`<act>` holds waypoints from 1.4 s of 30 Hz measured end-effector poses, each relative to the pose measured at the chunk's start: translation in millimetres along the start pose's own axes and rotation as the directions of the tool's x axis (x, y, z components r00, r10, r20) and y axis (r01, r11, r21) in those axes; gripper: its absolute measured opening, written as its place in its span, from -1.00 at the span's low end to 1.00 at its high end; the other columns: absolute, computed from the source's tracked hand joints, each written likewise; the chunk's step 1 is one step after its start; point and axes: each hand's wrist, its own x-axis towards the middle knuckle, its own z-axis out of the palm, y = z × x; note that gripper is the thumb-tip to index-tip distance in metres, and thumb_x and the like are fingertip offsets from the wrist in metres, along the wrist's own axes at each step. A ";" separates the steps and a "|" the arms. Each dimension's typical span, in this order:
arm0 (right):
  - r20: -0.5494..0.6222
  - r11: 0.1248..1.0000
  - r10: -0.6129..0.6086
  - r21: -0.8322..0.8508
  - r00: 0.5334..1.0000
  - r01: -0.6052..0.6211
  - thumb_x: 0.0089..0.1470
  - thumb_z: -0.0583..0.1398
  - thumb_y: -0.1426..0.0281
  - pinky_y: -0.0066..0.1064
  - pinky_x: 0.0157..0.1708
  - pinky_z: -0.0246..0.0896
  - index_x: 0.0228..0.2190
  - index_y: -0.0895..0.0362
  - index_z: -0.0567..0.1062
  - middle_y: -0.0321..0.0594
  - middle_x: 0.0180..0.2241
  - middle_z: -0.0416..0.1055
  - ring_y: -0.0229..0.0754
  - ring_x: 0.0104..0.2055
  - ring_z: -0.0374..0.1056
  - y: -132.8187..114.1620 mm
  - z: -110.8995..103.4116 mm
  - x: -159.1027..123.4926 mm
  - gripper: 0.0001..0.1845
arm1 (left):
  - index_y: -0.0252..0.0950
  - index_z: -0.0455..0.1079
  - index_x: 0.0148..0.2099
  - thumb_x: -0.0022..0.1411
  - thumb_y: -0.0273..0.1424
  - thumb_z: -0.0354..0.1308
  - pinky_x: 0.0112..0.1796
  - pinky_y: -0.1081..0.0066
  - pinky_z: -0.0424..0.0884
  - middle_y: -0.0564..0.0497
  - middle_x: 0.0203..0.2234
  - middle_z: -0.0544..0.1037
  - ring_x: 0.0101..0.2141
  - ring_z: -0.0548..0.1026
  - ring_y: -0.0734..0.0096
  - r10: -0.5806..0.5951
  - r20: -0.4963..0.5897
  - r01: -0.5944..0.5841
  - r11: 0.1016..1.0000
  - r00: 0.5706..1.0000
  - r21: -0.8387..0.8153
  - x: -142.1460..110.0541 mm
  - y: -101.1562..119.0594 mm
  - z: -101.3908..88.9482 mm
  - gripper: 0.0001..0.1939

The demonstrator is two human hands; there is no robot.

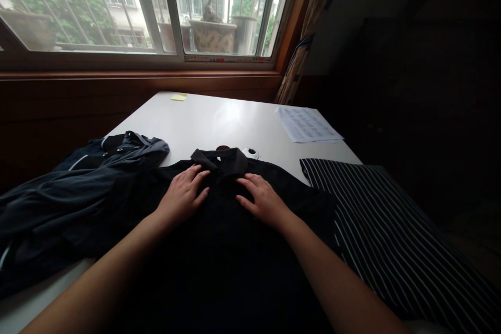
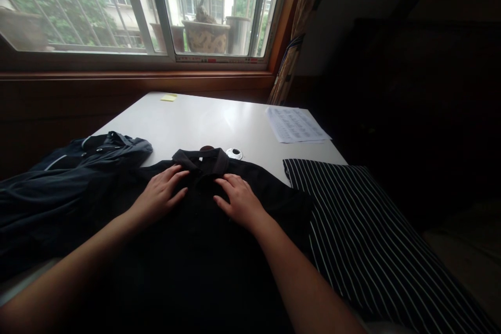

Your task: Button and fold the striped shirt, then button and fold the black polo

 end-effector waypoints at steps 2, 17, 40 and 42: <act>-0.019 1.000 0.003 0.023 1.000 -0.003 0.23 0.20 0.24 0.00 0.24 0.14 0.19 0.04 0.35 -0.01 0.18 0.32 0.05 0.25 0.20 0.2 0.0 -0.3 -0.48 | -0.18 0.21 0.30 0.41 -0.21 0.02 0.23 -0.01 0.19 -0.17 0.32 0.21 0.29 0.21 0.03 0.027 -0.010 -0.027 1.000 1.000 -0.004 -0.3 -0.2 0.2 -0.53; -0.062 1.000 -0.016 0.017 0.998 0.017 0.27 0.12 0.37 -0.02 0.08 0.27 0.37 -0.05 0.06 -0.12 -0.07 0.44 0.05 -0.01 0.29 -8.9 -5.2 4.0 -0.30 | -0.06 0.10 0.39 0.43 -0.40 -0.05 0.29 -0.20 -0.02 -0.03 0.37 0.18 0.31 0.21 0.06 0.297 0.130 -0.292 0.955 0.946 -0.051 -0.9 7.4 -0.2 -0.47; -0.192 0.803 0.442 0.520 0.876 -0.292 0.04 0.30 0.30 -0.27 -0.20 0.37 -0.30 0.04 0.56 -0.26 -0.31 0.56 -0.10 -0.25 0.47 -15.9 1.2 13.8 -0.86 | -0.12 0.28 0.27 0.27 -0.64 -0.07 0.16 0.22 0.41 -0.02 0.17 0.46 0.15 0.44 0.31 0.378 -0.017 -0.355 0.852 0.926 -0.384 -1.4 30.4 -5.9 -0.41; -0.196 0.774 0.472 0.559 0.859 -0.298 0.01 0.31 0.33 -0.29 -0.23 0.37 -0.26 0.06 0.54 -0.25 -0.31 0.56 -0.11 -0.27 0.47 -16.5 0.9 14.4 -0.80 | -0.14 0.35 0.20 0.27 -0.64 -0.06 0.14 0.22 0.42 -0.02 0.11 0.49 0.12 0.44 0.30 0.311 -0.072 -0.316 0.879 0.948 -0.358 0.9 29.8 -9.1 -0.48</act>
